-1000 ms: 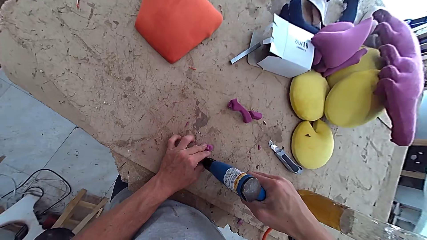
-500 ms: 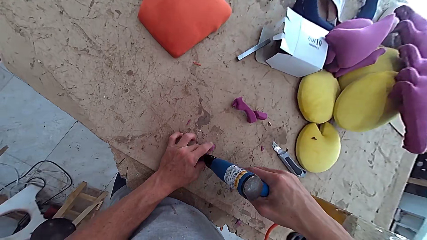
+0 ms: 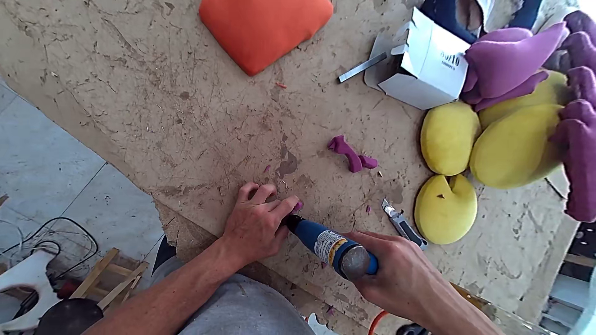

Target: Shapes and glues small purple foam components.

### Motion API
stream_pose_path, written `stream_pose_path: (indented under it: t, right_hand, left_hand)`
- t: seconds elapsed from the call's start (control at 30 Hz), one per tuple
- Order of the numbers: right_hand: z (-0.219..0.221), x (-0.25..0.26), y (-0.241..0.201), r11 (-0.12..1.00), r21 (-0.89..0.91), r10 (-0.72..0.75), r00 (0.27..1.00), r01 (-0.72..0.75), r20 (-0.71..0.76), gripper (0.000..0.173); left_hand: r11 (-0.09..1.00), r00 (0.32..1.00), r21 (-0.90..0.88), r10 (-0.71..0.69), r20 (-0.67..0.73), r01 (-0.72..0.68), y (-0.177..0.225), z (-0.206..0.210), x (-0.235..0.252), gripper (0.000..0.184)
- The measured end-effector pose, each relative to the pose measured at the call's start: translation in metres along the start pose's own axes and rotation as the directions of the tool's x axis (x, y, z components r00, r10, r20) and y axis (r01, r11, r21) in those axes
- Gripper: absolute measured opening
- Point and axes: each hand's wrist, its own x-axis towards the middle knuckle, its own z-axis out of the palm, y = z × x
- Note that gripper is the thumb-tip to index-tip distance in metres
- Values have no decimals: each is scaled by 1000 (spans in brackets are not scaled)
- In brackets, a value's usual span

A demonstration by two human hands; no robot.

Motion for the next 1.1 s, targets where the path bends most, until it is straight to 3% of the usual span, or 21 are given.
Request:
stream_pose_path:
  t: [0.13, 0.37, 0.47, 0.57, 0.6, 0.67, 0.7, 0.77, 0.83, 0.9, 0.97, 1.03, 1.1]
  right_hand:
    - [-6, 2, -4, 999, -13, 51, 997, -50, 55, 32]
    - [-17, 3, -1, 995, 38, 89, 993, -92, 80, 14]
    - [-22, -19, 8, 985, 49, 170, 980, -166, -103, 34]
    - [-1, -43, 14, 950, 59, 313, 927, -308, -206, 69]
    - [13, -47, 17, 935, 80, 356, 909, -346, -218, 77]
    - [41, -50, 20, 913, 141, 406, 880, -382, -245, 78]
    - [52, -51, 19, 910, 157, 413, 873, -384, -259, 73]
    - [60, -54, 6, 926, 180, 377, 847, -332, -374, 63]
    - [49, -58, -23, 934, 319, 318, 781, -161, -538, 49]
    - [38, -56, -58, 864, 494, 292, 706, 94, -645, 38]
    - [35, -50, -82, 858, 470, 279, 579, 209, -766, 30]
    - [32, -48, -90, 896, 405, 285, 461, 184, -840, 25]
    - [25, -53, -92, 906, 394, 294, 436, 157, -850, 24]
  left_hand:
    - [999, 1000, 30, 12, 13, -12, 1, 0, -2, 70]
    - [998, 1000, 50, 29, -1, -29, 2, 0, -2, 79]
    - [995, 999, 88, 48, -11, -46, -1, 1, -2, 78]
    - [995, 997, 65, 78, -26, -77, -4, 3, -2, 70]
    - [996, 995, 22, 86, -44, -85, -4, 3, -1, 66]
    - [984, 1000, -178, 9, -18, -12, 4, -8, -2, 63]
    - [930, 994, -353, -85, 66, 103, 14, -22, -1, 63]
    - [653, 943, -682, -198, 268, 331, 32, -53, 4, 53]
    - [352, 921, -851, -152, 359, 390, 49, -74, 5, 42]
    - [182, 928, -910, -53, 369, 372, 62, -83, 5, 34]
    - [131, 930, -923, 20, 367, 361, 75, -90, 6, 29]
    - [122, 933, -935, 106, 345, 333, 83, -98, 5, 34]
    - [177, 936, -947, 182, 300, 269, 85, -108, 4, 40]
